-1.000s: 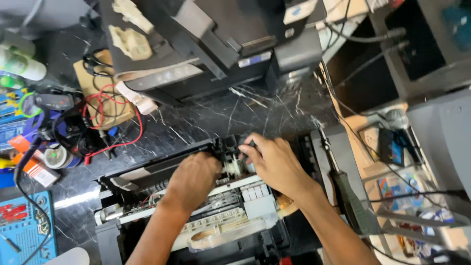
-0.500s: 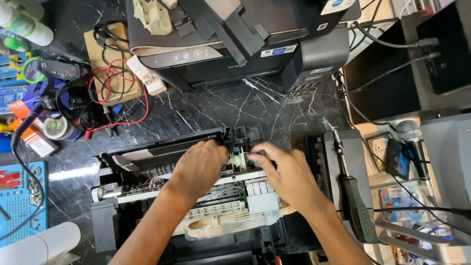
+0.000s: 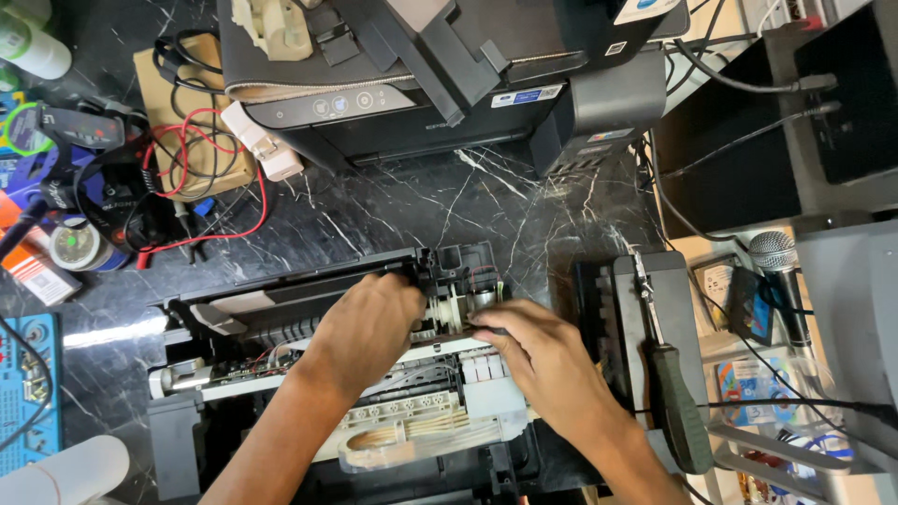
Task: The person uses a screwdriver to adjust and tighten screws on internal components of an Epson printer. They repeatedly manipulate a white plastic gear assembly and surrounding parts while the printer remains open on a workbench.
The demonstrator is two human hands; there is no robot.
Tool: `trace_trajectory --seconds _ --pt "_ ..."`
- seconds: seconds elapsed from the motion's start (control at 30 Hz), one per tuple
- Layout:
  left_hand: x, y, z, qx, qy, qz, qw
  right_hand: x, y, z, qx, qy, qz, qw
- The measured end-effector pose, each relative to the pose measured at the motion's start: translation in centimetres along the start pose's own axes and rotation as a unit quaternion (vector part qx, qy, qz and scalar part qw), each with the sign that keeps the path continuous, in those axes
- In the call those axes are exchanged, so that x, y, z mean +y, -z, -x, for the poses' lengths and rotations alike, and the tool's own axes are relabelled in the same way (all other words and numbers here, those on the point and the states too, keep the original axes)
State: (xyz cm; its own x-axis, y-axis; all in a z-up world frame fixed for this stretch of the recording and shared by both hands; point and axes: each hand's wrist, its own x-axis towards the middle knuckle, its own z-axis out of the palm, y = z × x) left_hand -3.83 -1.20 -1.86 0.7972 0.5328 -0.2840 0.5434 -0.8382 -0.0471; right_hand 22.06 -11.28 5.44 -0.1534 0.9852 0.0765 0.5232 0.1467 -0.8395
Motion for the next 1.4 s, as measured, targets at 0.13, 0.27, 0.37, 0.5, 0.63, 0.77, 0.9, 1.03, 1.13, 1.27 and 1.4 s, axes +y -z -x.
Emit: trace_trajectory --seconds 0.13,0.27,0.37,0.5,0.63,0.77,0.9,1.03,1.13,1.27,1.4 --pt "0.1 1.3 0.5 -0.017 0.008 -0.030 0.999 0.4 -0.4 1.0 0.017 -0.008 0.010 1.000" --pt "0.0 0.9 0.0 -0.028 0.019 0.010 0.999 1.2 -0.4 1.3 0.020 -0.018 0.011 1.000" --pt "-0.1 1.5 -0.2 -0.058 0.011 0.007 0.998 0.8 -0.2 0.9 0.024 -0.007 0.004 1.000" --pt "-0.2 0.9 -0.3 -0.067 0.024 0.048 0.996 0.6 -0.1 0.3 0.022 -0.018 -0.014 1.000" --pt "-0.3 0.4 -0.3 -0.045 0.017 0.043 0.998 0.8 0.4 -0.1 0.033 -0.091 -0.024 0.995" --pt "-0.5 -0.1 -0.7 -0.044 0.064 0.126 0.989 0.4 0.7 -0.7 0.038 -0.102 -0.011 0.994" --pt "-0.4 0.0 -0.5 -0.071 0.072 0.117 0.988 0.7 0.9 -1.3 0.021 -0.120 -0.010 0.992" --pt "-0.4 3.6 -1.2 -0.120 0.126 0.188 0.967 0.6 1.6 -1.7 0.002 -0.082 0.001 0.997" --pt "-0.3 3.5 -1.1 -0.128 0.114 0.160 0.972 0.6 1.7 -1.6 -0.008 -0.088 -0.015 0.996" --pt "-0.4 3.6 -1.2 -0.132 0.118 0.168 0.970 0.3 2.0 -1.5 -0.014 -0.108 -0.031 0.994" --pt "-0.5 2.1 -1.0 -0.100 0.097 0.163 0.977 0.9 1.9 -1.2 -0.013 -0.115 -0.036 0.993"
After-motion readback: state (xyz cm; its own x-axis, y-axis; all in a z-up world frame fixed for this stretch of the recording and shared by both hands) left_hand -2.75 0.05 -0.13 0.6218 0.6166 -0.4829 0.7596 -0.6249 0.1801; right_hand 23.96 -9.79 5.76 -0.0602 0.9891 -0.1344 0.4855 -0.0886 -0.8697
